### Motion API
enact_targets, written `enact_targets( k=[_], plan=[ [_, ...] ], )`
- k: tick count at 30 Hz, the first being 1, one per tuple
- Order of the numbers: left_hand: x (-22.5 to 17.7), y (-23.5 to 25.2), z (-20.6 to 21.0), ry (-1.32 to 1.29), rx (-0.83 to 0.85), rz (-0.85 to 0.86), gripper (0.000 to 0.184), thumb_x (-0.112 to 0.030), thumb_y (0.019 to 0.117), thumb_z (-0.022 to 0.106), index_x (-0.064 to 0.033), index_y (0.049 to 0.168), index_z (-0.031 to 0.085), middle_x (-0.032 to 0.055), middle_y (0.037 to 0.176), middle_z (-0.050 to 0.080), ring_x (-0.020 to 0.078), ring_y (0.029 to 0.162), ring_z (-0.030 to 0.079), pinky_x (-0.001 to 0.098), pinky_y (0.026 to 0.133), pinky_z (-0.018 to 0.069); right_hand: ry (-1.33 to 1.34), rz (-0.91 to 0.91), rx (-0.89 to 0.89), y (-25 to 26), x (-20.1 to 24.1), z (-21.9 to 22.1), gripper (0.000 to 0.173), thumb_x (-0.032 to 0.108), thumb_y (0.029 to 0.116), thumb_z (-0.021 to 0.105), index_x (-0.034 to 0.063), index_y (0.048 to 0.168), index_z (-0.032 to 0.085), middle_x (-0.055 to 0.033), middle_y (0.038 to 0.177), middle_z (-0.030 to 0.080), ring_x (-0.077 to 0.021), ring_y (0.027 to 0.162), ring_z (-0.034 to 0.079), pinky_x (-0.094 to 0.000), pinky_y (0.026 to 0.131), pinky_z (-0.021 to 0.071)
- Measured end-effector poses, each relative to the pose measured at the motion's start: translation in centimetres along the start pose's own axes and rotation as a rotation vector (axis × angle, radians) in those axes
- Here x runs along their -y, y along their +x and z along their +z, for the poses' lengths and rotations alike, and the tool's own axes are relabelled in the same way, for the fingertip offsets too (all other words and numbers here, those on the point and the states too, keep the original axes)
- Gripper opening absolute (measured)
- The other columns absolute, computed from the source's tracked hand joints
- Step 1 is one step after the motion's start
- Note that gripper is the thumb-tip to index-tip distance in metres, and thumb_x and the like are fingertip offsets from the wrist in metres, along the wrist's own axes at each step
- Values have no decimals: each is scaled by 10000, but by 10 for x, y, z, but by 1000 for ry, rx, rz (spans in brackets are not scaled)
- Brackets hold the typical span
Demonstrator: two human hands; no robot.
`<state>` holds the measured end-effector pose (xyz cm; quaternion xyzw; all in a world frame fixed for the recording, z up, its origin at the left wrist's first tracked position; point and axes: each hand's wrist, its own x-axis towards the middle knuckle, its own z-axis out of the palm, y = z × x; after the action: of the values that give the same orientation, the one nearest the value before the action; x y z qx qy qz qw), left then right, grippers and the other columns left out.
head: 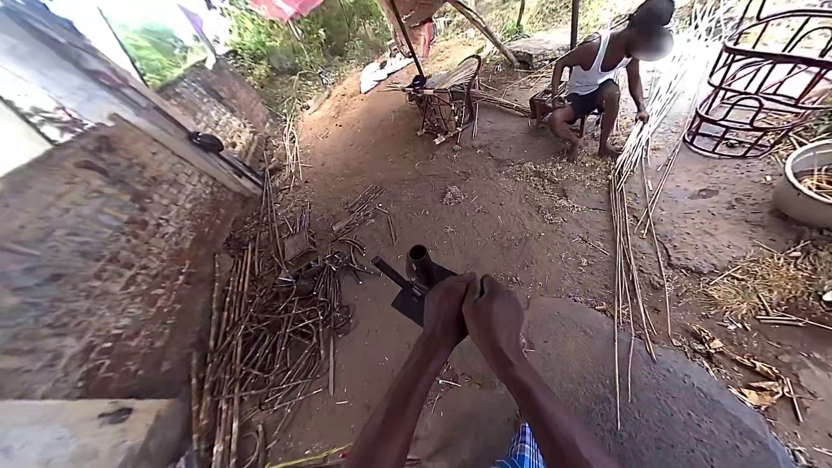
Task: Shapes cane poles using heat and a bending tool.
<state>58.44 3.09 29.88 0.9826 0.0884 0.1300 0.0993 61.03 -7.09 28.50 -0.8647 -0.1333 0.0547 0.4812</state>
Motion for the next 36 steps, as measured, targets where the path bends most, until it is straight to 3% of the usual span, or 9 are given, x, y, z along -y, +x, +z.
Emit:
enact_targets(
  k=[3,7,10,14,17,21,27,33,36],
  plan=[
    [16,2,10,-1,-27,-35,241,-168,995,596,-16,831,687,142,822,686,330,801,704,549,715,563,-130,83,142,21,13,7,489,451,1077,356,118,886,658,-105,765,677,-309,779,708,-518,626,528],
    [-7,52,10,158,130,-400,337,-310,1008,580,-33,851,690,168,883,712,360,887,715,571,716,545,-52,74,279,95,10,6,483,406,1068,418,88,770,626,-134,757,651,-331,776,679,-550,627,503],
    [-2,29,11,162,122,-313,247,-259,969,627,-32,896,693,163,928,708,354,943,705,552,765,556,-25,89,204,67,6,15,470,426,1062,439,85,812,643,-148,785,662,-345,799,684,-560,642,511],
    [-3,-47,-22,12,5,-185,525,-169,844,769,-102,1339,609,140,1439,537,363,1357,492,608,1058,469,-23,-92,11,-22,-13,-14,480,490,1070,423,103,874,627,-110,685,605,-318,637,643,-526,528,511],
    [-2,-105,-32,-698,-175,-652,460,-44,976,567,-59,1429,486,102,1298,630,236,1126,661,458,869,593,-17,-187,-141,-87,-46,-48,424,426,1027,461,147,729,575,12,503,462,-170,436,510,-394,418,426],
    [4,-105,-21,-1359,-2,-1156,423,-420,1064,527,-57,1268,595,161,1014,715,264,829,713,401,684,589,61,-195,-210,-125,-83,-94,453,419,1005,494,155,638,515,60,487,400,-83,406,411,-318,393,353],
    [-40,-53,-6,-1593,173,-1071,307,-337,1025,623,-50,1133,639,109,852,713,167,657,684,300,594,588,142,-44,-294,-36,-98,-163,479,449,973,581,158,598,517,67,497,425,-58,414,407,-297,417,361],
    [-75,36,20,-1659,-154,-1196,388,-263,1046,611,39,1265,507,141,869,665,193,641,672,341,616,612,374,202,-66,196,-102,-137,217,299,916,648,148,769,598,74,529,469,-40,408,386,-254,415,364],
    [-76,39,19,-1714,-180,-1210,410,-267,1040,625,35,1285,494,153,897,663,210,667,681,357,628,619,388,139,-39,192,-92,-146,249,339,942,624,156,782,570,64,534,434,-60,399,375,-267,396,356]
  ],
)
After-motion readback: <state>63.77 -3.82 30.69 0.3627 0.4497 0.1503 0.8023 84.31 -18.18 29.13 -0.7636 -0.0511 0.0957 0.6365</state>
